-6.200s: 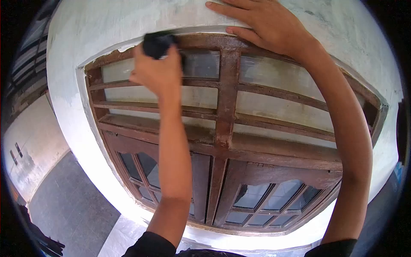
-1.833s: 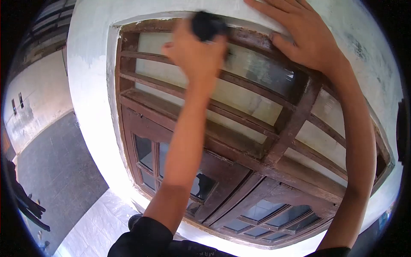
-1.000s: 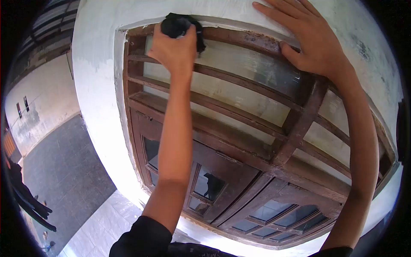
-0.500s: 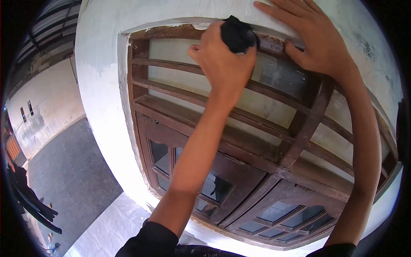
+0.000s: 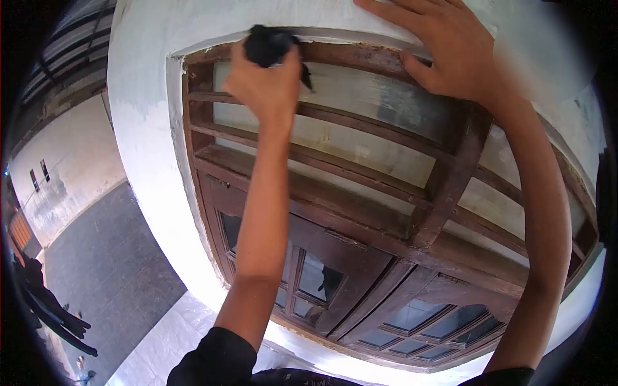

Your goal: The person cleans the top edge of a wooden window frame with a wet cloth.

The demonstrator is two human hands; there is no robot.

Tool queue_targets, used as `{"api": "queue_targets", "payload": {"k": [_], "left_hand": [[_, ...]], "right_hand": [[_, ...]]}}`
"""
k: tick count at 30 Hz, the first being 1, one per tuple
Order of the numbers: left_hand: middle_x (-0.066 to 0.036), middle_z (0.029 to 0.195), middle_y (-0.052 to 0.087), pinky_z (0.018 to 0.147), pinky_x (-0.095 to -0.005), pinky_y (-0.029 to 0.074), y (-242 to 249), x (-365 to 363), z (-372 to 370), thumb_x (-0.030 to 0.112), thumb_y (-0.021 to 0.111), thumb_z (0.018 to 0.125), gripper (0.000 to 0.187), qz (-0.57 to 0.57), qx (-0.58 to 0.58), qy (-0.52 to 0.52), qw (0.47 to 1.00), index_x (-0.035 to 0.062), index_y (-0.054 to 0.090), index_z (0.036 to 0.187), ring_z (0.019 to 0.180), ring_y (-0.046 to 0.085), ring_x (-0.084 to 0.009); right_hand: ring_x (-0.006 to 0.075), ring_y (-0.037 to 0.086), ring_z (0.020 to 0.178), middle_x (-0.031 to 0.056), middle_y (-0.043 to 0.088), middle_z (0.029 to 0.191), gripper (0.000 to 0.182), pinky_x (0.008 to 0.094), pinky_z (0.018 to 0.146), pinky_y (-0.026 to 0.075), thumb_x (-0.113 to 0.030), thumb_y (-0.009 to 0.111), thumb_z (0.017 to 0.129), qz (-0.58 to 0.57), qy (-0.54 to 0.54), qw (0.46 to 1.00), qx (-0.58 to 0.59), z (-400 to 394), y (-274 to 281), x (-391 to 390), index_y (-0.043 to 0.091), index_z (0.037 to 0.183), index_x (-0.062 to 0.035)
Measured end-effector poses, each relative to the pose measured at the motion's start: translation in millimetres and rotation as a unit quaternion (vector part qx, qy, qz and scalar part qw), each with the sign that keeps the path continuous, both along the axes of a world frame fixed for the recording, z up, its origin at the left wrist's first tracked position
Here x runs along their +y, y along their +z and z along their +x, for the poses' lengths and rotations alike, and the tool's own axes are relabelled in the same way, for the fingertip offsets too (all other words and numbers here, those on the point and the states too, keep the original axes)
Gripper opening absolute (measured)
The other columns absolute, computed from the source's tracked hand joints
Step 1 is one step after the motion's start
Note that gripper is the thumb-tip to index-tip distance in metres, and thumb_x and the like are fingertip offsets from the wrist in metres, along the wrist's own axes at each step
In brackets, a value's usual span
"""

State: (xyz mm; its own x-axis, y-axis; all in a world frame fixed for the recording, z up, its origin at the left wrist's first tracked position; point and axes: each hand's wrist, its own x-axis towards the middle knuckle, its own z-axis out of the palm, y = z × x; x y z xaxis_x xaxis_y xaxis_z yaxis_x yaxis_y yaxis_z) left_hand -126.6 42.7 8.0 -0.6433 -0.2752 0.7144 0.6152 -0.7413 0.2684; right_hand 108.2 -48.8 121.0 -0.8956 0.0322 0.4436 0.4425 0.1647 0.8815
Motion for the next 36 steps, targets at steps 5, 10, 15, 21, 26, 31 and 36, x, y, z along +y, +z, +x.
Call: {"api": "queue_targets", "payload": {"k": [5, 10, 15, 21, 26, 31, 36], "left_hand": [[-0.009, 0.102, 0.069, 0.093, -0.0458, 0.033, -12, -20, 86, 0.021, 0.084, 0.064, 0.056, -0.052, 0.095, 0.020, 0.994, 0.0064, 0.065, 0.114, 0.096, 0.064, -0.0305], [-0.009, 0.111, 0.071, 0.096, -0.0463, 0.034, -10, -25, 92, 0.024, 0.086, 0.064, 0.055, 0.000, 0.141, 0.078, 0.987, 0.0095, 0.068, 0.114, 0.107, 0.065, -0.0290], [-0.008, 0.095, 0.075, 0.095, -0.0516, 0.042, -2, 2, 4, 0.024, 0.085, 0.065, 0.042, -0.043, -0.028, 0.028, 0.998, 0.0086, 0.072, 0.102, 0.091, 0.070, -0.0317], [-0.013, 0.088, 0.078, 0.081, -0.0408, 0.057, 3, 2, -25, 0.024, 0.087, 0.067, 0.034, -0.072, -0.067, 0.101, 0.990, 0.0025, 0.077, 0.092, 0.082, 0.076, -0.0301], [-0.010, 0.089, 0.074, 0.089, -0.0462, 0.047, -5, -11, 40, 0.023, 0.086, 0.066, 0.040, -0.038, 0.048, 0.047, 0.997, 0.0044, 0.071, 0.099, 0.085, 0.071, -0.0306], [-0.011, 0.093, 0.075, 0.093, -0.0475, 0.043, -10, -29, 81, 0.024, 0.088, 0.065, 0.049, 0.022, 0.117, 0.119, 0.986, 0.0046, 0.071, 0.106, 0.089, 0.071, -0.0299], [-0.011, 0.096, 0.076, 0.095, -0.0503, 0.041, -7, -11, 35, 0.028, 0.088, 0.062, 0.052, -0.039, 0.068, 0.139, 0.987, 0.0065, 0.072, 0.107, 0.091, 0.071, -0.0322]], "right_hand": [[0.0311, 0.028, 0.154, 0.0137, 0.034, 0.165, 0.076, 0.0512, 0.128, 0.018, -0.023, 0.064, 0.083, 0.027, -0.005, 0.999, -0.018, 1, 1, 3, 0.043, 0.154, -0.0086], [0.0309, 0.029, 0.154, 0.0136, 0.035, 0.164, 0.074, 0.0507, 0.128, 0.020, -0.019, 0.064, 0.083, -0.015, 0.001, 1.000, -0.009, 5, 2, -4, 0.044, 0.154, -0.0083], [0.0316, 0.029, 0.154, 0.0146, 0.036, 0.164, 0.071, 0.0500, 0.127, 0.022, -0.017, 0.062, 0.084, -0.035, 0.013, 0.999, -0.009, 7, 3, 0, 0.045, 0.152, -0.0065], [0.0323, 0.029, 0.154, 0.0152, 0.035, 0.164, 0.073, 0.0514, 0.127, 0.022, -0.019, 0.061, 0.083, 0.032, 0.026, 0.999, -0.012, 1, -1, 7, 0.043, 0.153, -0.0055], [0.0315, 0.028, 0.154, 0.0137, 0.035, 0.164, 0.078, 0.0527, 0.128, 0.020, -0.018, 0.062, 0.079, 0.025, 0.001, 1.000, -0.003, 0, -1, 2, 0.043, 0.153, -0.0077], [0.0318, 0.027, 0.155, 0.0131, 0.033, 0.166, 0.082, 0.0529, 0.128, 0.019, -0.015, 0.064, 0.075, -0.008, -0.035, 0.999, 0.011, -2, -3, -11, 0.042, 0.154, -0.0084], [0.0325, 0.027, 0.155, 0.0145, 0.033, 0.166, 0.083, 0.0523, 0.128, 0.018, -0.015, 0.064, 0.075, -0.034, -0.037, 0.999, 0.008, 5, -2, -13, 0.041, 0.155, -0.0074]]}}
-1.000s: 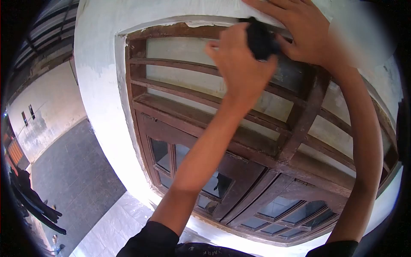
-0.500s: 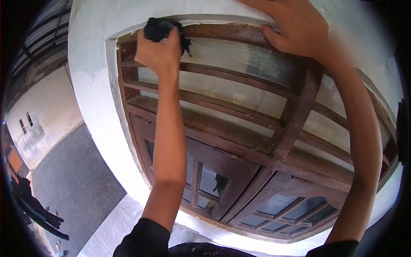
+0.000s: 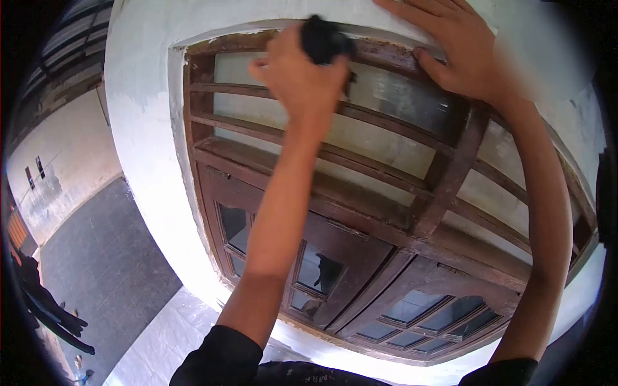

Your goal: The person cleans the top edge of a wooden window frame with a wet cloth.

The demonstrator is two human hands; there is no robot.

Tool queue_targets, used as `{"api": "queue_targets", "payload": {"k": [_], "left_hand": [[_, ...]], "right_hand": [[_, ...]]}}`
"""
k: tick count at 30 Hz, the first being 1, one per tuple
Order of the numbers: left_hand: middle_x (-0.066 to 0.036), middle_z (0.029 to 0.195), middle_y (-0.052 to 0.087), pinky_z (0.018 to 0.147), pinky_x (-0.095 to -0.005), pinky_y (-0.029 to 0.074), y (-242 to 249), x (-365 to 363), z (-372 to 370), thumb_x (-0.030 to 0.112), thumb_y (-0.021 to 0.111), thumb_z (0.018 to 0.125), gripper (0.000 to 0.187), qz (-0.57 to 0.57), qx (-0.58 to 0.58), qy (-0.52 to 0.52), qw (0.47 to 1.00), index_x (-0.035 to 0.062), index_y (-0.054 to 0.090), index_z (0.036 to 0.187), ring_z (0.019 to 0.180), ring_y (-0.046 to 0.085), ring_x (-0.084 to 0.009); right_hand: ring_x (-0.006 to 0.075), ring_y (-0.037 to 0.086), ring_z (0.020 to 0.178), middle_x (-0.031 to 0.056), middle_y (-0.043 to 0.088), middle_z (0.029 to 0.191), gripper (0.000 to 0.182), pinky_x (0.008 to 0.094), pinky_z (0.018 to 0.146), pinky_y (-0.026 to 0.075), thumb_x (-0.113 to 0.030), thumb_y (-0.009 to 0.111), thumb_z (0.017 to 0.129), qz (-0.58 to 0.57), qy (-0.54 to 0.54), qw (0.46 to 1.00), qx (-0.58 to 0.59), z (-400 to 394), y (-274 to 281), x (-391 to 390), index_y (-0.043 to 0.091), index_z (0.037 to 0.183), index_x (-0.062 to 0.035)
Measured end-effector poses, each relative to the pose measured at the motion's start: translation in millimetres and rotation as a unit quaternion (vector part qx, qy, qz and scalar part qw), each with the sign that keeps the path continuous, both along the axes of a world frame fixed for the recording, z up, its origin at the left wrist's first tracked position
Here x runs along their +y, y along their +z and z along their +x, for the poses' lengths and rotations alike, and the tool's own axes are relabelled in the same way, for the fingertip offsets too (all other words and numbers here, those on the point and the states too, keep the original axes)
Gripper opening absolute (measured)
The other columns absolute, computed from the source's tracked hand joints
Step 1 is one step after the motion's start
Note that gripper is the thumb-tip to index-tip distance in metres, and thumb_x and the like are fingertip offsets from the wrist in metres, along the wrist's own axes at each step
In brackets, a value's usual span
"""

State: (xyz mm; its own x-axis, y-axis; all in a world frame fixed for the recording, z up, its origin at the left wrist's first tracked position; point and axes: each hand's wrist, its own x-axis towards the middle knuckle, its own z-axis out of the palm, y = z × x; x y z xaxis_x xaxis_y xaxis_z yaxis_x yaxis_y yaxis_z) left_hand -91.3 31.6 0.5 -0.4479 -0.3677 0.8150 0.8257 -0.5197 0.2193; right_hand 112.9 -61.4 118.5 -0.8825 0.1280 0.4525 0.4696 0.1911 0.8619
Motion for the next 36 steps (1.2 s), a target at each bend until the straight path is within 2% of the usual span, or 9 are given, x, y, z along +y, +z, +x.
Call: {"api": "queue_targets", "payload": {"k": [4, 11, 13, 15, 19, 21, 25, 34, 36], "left_hand": [[-0.005, 0.084, 0.076, 0.093, -0.0494, 0.038, 13, 10, -67, 0.025, 0.083, 0.068, 0.032, -0.049, -0.185, -0.093, 0.977, 0.0089, 0.073, 0.093, 0.079, 0.070, -0.0325], [-0.008, 0.081, 0.073, 0.089, -0.0463, 0.040, 8, 1, -27, 0.024, 0.085, 0.066, 0.037, -0.006, -0.087, -0.134, 0.987, 0.0062, 0.070, 0.094, 0.080, 0.068, -0.0335], [-0.010, 0.093, 0.075, 0.090, -0.0470, 0.049, -2, 1, 12, 0.024, 0.088, 0.064, 0.047, -0.015, -0.022, -0.072, 0.997, 0.0065, 0.072, 0.105, 0.086, 0.072, -0.0328], [-0.010, 0.099, 0.073, 0.097, -0.0485, 0.040, -6, -20, 58, 0.020, 0.087, 0.061, 0.056, 0.029, 0.067, -0.056, 0.996, 0.0079, 0.069, 0.113, 0.092, 0.069, -0.0317], [-0.011, 0.105, 0.072, 0.100, -0.0490, 0.033, -2, -17, 63, 0.019, 0.085, 0.061, 0.058, 0.040, 0.074, -0.086, 0.993, 0.0085, 0.068, 0.115, 0.098, 0.066, -0.0302], [-0.011, 0.099, 0.074, 0.098, -0.0481, 0.038, -4, -9, 33, 0.021, 0.086, 0.061, 0.055, 0.008, 0.025, -0.016, 1.000, 0.0078, 0.070, 0.111, 0.094, 0.068, -0.0309], [-0.006, 0.090, 0.077, 0.093, -0.0466, 0.036, 11, 18, -62, 0.026, 0.086, 0.066, 0.037, -0.006, -0.135, -0.097, 0.986, 0.0103, 0.073, 0.097, 0.083, 0.070, -0.0294], [-0.005, 0.087, 0.074, 0.090, -0.0466, 0.038, 7, 9, -34, 0.025, 0.085, 0.068, 0.040, 0.003, -0.071, -0.133, 0.989, 0.0080, 0.069, 0.100, 0.083, 0.069, -0.0312], [-0.008, 0.090, 0.074, 0.091, -0.0435, 0.046, 0, -4, 6, 0.025, 0.087, 0.066, 0.047, -0.044, -0.037, -0.053, 0.997, 0.0037, 0.071, 0.105, 0.084, 0.069, -0.0285]], "right_hand": [[0.0328, 0.028, 0.154, 0.0153, 0.033, 0.165, 0.080, 0.0519, 0.128, 0.019, -0.019, 0.063, 0.078, -0.006, 0.030, 1.000, -0.001, 0, 0, 6, 0.042, 0.154, -0.0056], [0.0322, 0.029, 0.154, 0.0150, 0.035, 0.164, 0.075, 0.0522, 0.127, 0.019, -0.021, 0.060, 0.080, 0.058, 0.034, 0.998, -0.007, -5, 0, 13, 0.044, 0.152, -0.0052], [0.0321, 0.029, 0.154, 0.0148, 0.036, 0.164, 0.076, 0.0521, 0.127, 0.019, -0.020, 0.061, 0.079, 0.041, 0.032, 0.999, 0.003, -7, -2, 7, 0.044, 0.152, -0.0052], [0.0319, 0.030, 0.153, 0.0147, 0.036, 0.164, 0.076, 0.0520, 0.127, 0.020, -0.020, 0.061, 0.079, 0.029, 0.025, 0.999, 0.008, -8, -4, 3, 0.045, 0.152, -0.0053], [0.0325, 0.030, 0.153, 0.0152, 0.038, 0.163, 0.077, 0.0514, 0.127, 0.020, -0.018, 0.061, 0.078, -0.013, 0.040, 0.999, 0.009, 1, -1, -1, 0.045, 0.152, -0.0049], [0.0328, 0.030, 0.153, 0.0157, 0.038, 0.162, 0.077, 0.0513, 0.127, 0.021, -0.018, 0.061, 0.078, -0.032, 0.054, 0.998, 0.014, 5, -2, -1, 0.045, 0.151, -0.0045], [0.0329, 0.031, 0.153, 0.0163, 0.038, 0.163, 0.076, 0.0513, 0.127, 0.022, -0.019, 0.062, 0.078, 0.000, 0.055, 0.998, 0.007, 2, -1, 8, 0.045, 0.151, -0.0036], [0.0320, 0.032, 0.152, 0.0150, 0.040, 0.162, 0.077, 0.0519, 0.127, 0.022, -0.019, 0.063, 0.077, 0.000, 0.055, 0.998, 0.032, -5, -7, 1, 0.047, 0.150, -0.0040], [0.0319, 0.032, 0.152, 0.0147, 0.040, 0.162, 0.077, 0.0518, 0.127, 0.021, -0.019, 0.063, 0.076, 0.003, 0.044, 0.998, 0.039, -6, -8, 0, 0.047, 0.150, -0.0041]]}}
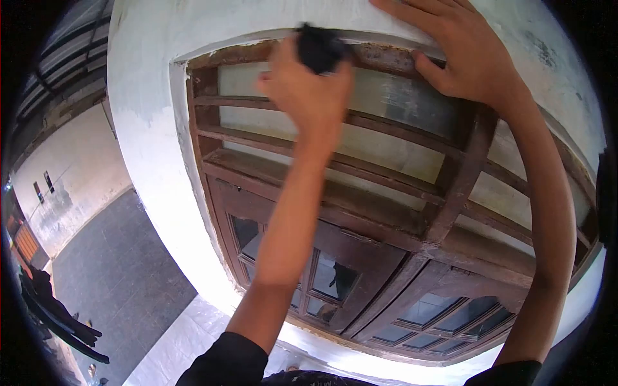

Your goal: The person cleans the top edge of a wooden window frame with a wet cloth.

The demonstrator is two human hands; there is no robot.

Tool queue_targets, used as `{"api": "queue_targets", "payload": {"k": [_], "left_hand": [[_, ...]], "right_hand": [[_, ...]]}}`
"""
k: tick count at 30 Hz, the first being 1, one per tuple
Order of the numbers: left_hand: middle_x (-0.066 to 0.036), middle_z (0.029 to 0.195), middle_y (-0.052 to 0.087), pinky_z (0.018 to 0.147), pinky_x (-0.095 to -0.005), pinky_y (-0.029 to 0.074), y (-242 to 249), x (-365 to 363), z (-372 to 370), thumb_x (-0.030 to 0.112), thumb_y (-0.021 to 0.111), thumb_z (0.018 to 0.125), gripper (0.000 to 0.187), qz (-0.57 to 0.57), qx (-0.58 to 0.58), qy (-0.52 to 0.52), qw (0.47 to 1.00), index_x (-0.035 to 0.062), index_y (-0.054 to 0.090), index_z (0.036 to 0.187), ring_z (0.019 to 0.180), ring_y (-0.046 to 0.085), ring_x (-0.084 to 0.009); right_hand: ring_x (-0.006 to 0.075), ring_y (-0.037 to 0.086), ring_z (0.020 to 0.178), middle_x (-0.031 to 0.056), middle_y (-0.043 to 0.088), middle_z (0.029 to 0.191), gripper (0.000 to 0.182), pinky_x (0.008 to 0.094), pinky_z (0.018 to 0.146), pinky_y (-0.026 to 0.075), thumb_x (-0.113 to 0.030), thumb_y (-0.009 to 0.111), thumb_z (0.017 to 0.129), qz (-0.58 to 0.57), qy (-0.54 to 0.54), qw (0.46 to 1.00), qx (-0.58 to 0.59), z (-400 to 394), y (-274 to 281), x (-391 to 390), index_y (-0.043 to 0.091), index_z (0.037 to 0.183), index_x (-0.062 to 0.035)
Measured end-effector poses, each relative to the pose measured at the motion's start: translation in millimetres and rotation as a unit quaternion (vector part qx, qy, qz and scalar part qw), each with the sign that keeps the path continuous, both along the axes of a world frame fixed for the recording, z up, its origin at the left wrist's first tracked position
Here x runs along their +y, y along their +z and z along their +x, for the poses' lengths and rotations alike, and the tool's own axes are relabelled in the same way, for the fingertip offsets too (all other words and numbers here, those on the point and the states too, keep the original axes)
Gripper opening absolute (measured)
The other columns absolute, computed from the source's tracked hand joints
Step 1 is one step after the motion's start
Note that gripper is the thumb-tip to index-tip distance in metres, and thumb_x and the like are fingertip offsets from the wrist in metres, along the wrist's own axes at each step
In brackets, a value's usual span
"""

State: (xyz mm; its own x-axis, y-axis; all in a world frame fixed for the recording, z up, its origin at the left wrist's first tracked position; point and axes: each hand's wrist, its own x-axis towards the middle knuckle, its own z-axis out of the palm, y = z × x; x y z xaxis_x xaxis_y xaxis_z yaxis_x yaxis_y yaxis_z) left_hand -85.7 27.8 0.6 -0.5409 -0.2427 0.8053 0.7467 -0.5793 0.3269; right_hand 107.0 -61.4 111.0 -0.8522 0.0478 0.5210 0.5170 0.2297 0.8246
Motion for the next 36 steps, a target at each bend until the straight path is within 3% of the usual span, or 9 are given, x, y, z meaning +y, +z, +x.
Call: {"api": "queue_targets", "payload": {"k": [7, 11, 14, 16, 22, 27, 31, 33, 36], "left_hand": [[-0.006, 0.113, 0.069, 0.098, -0.0465, 0.031, -2, -11, 37, 0.021, 0.085, 0.063, 0.060, 0.075, 0.159, -0.039, 0.984, 0.0111, 0.066, 0.119, 0.104, 0.063, -0.0288], [-0.010, 0.098, 0.076, 0.092, -0.0455, 0.046, 0, 21, -45, 0.025, 0.088, 0.064, 0.046, 0.048, -0.008, 0.047, 0.998, 0.0061, 0.074, 0.104, 0.091, 0.071, -0.0333], [-0.007, 0.093, 0.076, 0.096, -0.0489, 0.041, 10, 41, -111, 0.027, 0.084, 0.065, 0.041, 0.056, -0.134, -0.089, 0.985, 0.0090, 0.073, 0.101, 0.088, 0.071, -0.0314], [-0.008, 0.084, 0.077, 0.086, -0.0462, 0.047, 17, 35, -120, 0.029, 0.085, 0.067, 0.034, 0.003, -0.170, 0.066, 0.983, 0.0080, 0.073, 0.092, 0.077, 0.072, -0.0327], [-0.006, 0.088, 0.072, 0.092, -0.0498, 0.037, 8, 16, -56, 0.026, 0.085, 0.067, 0.041, 0.038, -0.078, -0.082, 0.993, 0.0075, 0.068, 0.099, 0.087, 0.067, -0.0326], [-0.009, 0.094, 0.072, 0.095, -0.0459, 0.035, -3, 3, -6, 0.024, 0.086, 0.066, 0.053, 0.087, 0.107, 0.051, 0.989, 0.0051, 0.067, 0.112, 0.092, 0.067, -0.0288], [-0.011, 0.098, 0.075, 0.095, -0.0484, 0.040, -2, 16, -45, 0.026, 0.086, 0.066, 0.052, 0.065, 0.042, 0.087, 0.993, 0.0060, 0.070, 0.112, 0.092, 0.070, -0.0311], [-0.004, 0.091, 0.074, 0.098, -0.0490, 0.034, 2, 28, -84, 0.022, 0.083, 0.070, 0.035, 0.051, -0.056, -0.084, 0.994, 0.0114, 0.070, 0.100, 0.089, 0.068, -0.0288], [-0.004, 0.082, 0.074, 0.094, -0.0481, 0.035, 10, 24, -102, 0.023, 0.083, 0.071, 0.030, 0.018, -0.084, -0.021, 0.996, 0.0105, 0.070, 0.096, 0.080, 0.069, -0.0290]], "right_hand": [[0.0325, 0.033, 0.152, 0.0151, 0.041, 0.161, 0.076, 0.0530, 0.127, 0.022, -0.019, 0.062, 0.074, -0.020, -0.022, 1.000, -0.002, 1, 3, -6, 0.050, 0.148, -0.0041], [0.0332, 0.033, 0.152, 0.0150, 0.040, 0.162, 0.076, 0.0546, 0.127, 0.022, -0.019, 0.061, 0.075, -0.021, -0.017, 1.000, 0.007, 2, 1, -5, 0.049, 0.149, -0.0042], [0.0332, 0.033, 0.152, 0.0146, 0.040, 0.162, 0.076, 0.0550, 0.126, 0.022, -0.020, 0.060, 0.076, -0.004, -0.012, 1.000, 0.009, 0, -1, -4, 0.048, 0.150, -0.0056], [0.0331, 0.033, 0.152, 0.0145, 0.040, 0.162, 0.077, 0.0549, 0.127, 0.022, -0.021, 0.061, 0.076, 0.003, -0.018, 1.000, 0.009, -3, 0, -4, 0.048, 0.150, -0.0064], [0.0325, 0.033, 0.152, 0.0143, 0.040, 0.162, 0.078, 0.0547, 0.127, 0.022, -0.022, 0.061, 0.075, 0.005, -0.038, 0.999, 0.020, -7, -1, -5, 0.048, 0.150, -0.0079], [0.0325, 0.032, 0.152, 0.0145, 0.039, 0.162, 0.080, 0.0546, 0.127, 0.021, -0.024, 0.062, 0.074, -0.007, -0.065, 0.998, 0.012, -8, 0, -12, 0.048, 0.151, -0.0082], [0.0334, 0.032, 0.153, 0.0147, 0.038, 0.163, 0.080, 0.0545, 0.127, 0.021, -0.024, 0.062, 0.074, -0.010, -0.072, 0.997, 0.013, -3, 3, -11, 0.048, 0.151, -0.0082], [0.0337, 0.031, 0.153, 0.0147, 0.038, 0.163, 0.080, 0.0545, 0.127, 0.021, -0.024, 0.062, 0.074, -0.008, -0.066, 0.998, 0.014, -2, 0, -10, 0.048, 0.151, -0.0082], [0.0337, 0.030, 0.153, 0.0144, 0.037, 0.164, 0.080, 0.0548, 0.127, 0.020, -0.025, 0.062, 0.074, -0.007, -0.049, 0.999, 0.020, -7, -1, -9, 0.048, 0.151, -0.0087]]}}
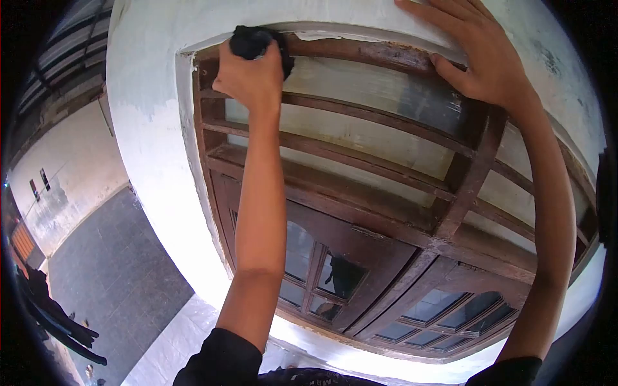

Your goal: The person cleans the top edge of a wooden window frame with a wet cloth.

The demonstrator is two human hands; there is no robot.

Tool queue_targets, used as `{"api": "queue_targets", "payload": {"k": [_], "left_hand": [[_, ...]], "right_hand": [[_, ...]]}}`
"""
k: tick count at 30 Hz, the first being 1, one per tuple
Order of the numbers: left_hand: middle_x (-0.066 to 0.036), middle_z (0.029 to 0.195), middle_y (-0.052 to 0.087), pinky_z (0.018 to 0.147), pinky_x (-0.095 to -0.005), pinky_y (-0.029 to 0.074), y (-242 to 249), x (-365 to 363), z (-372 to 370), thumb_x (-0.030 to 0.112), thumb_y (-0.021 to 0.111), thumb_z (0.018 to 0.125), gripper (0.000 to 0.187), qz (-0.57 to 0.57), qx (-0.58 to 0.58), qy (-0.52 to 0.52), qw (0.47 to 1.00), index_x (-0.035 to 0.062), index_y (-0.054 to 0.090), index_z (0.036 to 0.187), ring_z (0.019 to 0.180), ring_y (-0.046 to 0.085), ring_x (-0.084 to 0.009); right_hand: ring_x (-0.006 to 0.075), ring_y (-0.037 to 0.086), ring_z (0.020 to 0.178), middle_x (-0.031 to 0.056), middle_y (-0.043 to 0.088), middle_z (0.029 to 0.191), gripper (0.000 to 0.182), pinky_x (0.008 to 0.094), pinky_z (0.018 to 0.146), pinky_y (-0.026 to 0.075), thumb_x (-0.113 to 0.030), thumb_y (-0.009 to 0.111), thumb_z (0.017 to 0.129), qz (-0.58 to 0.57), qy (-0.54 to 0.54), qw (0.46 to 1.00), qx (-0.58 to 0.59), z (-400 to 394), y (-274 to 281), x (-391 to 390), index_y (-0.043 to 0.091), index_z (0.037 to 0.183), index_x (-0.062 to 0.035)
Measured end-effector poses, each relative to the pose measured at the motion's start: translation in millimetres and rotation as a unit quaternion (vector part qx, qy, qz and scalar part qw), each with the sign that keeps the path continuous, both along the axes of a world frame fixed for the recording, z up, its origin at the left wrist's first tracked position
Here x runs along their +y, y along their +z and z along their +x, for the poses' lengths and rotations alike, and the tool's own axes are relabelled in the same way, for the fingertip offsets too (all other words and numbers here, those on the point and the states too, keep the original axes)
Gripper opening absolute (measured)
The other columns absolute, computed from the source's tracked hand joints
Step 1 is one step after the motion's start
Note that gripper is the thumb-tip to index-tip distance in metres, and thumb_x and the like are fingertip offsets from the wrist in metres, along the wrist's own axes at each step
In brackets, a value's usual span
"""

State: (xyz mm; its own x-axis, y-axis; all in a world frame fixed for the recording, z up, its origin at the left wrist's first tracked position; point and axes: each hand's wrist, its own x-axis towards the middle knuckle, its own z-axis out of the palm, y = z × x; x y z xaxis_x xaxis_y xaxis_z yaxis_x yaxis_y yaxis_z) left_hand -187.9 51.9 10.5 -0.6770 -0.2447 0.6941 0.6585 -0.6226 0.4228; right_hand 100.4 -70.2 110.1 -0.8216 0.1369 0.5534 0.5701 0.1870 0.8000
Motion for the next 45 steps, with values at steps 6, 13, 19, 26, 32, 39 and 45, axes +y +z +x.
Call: {"api": "queue_targets", "payload": {"k": [6, 13, 19, 26, 32, 39, 45], "left_hand": [[-0.006, 0.094, 0.072, 0.089, -0.0453, 0.034, -4, 3, 25, 0.022, 0.084, 0.069, 0.041, 0.022, 0.044, -0.007, 0.999, 0.0078, 0.068, 0.104, 0.088, 0.067, -0.0304], [-0.010, 0.094, 0.073, 0.090, -0.0407, 0.035, -10, -13, 88, 0.021, 0.085, 0.066, 0.054, 0.081, 0.129, 0.021, 0.988, 0.0055, 0.066, 0.114, 0.090, 0.068, -0.0323], [-0.011, 0.087, 0.076, 0.086, -0.0438, 0.051, -6, 7, 23, 0.023, 0.087, 0.064, 0.044, 0.070, 0.057, 0.005, 0.996, 0.0031, 0.072, 0.101, 0.081, 0.073, -0.0329], [-0.003, 0.081, 0.074, 0.090, -0.0428, 0.035, -5, 6, -3, 0.022, 0.081, 0.072, 0.030, 0.060, 0.020, -0.019, 0.998, 0.0084, 0.070, 0.097, 0.078, 0.069, -0.0274], [-0.011, 0.083, 0.076, 0.078, -0.0401, 0.057, -3, 9, 56, 0.022, 0.085, 0.069, 0.034, 0.133, 0.086, -0.008, 0.987, 0.0033, 0.072, 0.093, 0.077, 0.075, -0.0301], [-0.008, 0.099, 0.070, 0.092, -0.0463, 0.034, -8, 0, 41, 0.019, 0.083, 0.067, 0.048, 0.057, 0.144, -0.038, 0.987, 0.0068, 0.067, 0.110, 0.098, 0.064, -0.0321], [-0.012, 0.095, 0.078, 0.095, -0.0485, 0.052, 8, 21, -75, 0.031, 0.087, 0.067, 0.038, -0.027, -0.105, -0.007, 0.994, 0.0072, 0.077, 0.095, 0.093, 0.074, -0.0349]], "right_hand": [[0.0345, 0.031, 0.153, 0.0141, 0.037, 0.164, 0.080, 0.0562, 0.127, 0.019, -0.028, 0.067, 0.076, 0.001, -0.019, 1.000, 0.020, -12, 1, 3, 0.048, 0.151, -0.0108], [0.0356, 0.027, 0.155, 0.0158, 0.033, 0.166, 0.082, 0.0577, 0.126, 0.018, -0.033, 0.070, 0.076, 0.012, 0.064, 0.993, -0.103, -79, 24, 36, 0.048, 0.152, -0.0111], [0.0349, 0.028, 0.154, 0.0158, 0.034, 0.165, 0.082, 0.0550, 0.126, 0.018, -0.033, 0.071, 0.077, 0.012, 0.081, 0.988, -0.129, -76, 25, 55, 0.047, 0.152, -0.0099], [0.0309, 0.030, 0.154, 0.0119, 0.036, 0.165, 0.070, 0.0523, 0.127, 0.021, -0.032, 0.069, 0.088, 0.031, 0.051, 0.995, -0.085, -89, 14, 44, 0.047, 0.152, -0.0129], [0.0307, 0.030, 0.153, 0.0112, 0.036, 0.165, 0.068, 0.0522, 0.127, 0.020, -0.029, 0.067, 0.090, 0.073, 0.067, 0.991, -0.091, -91, 18, 53, 0.047, 0.152, -0.0137], [0.0312, 0.032, 0.153, 0.0129, 0.038, 0.163, 0.070, 0.0509, 0.127, 0.021, -0.027, 0.067, 0.087, 0.049, 0.070, 0.993, -0.085, -85, 22, 54, 0.047, 0.152, -0.0113], [0.0315, 0.033, 0.152, 0.0132, 0.040, 0.162, 0.071, 0.0501, 0.127, 0.022, -0.026, 0.068, 0.085, 0.074, 0.077, 0.992, -0.066, -87, 12, 49, 0.048, 0.151, -0.0097]]}}
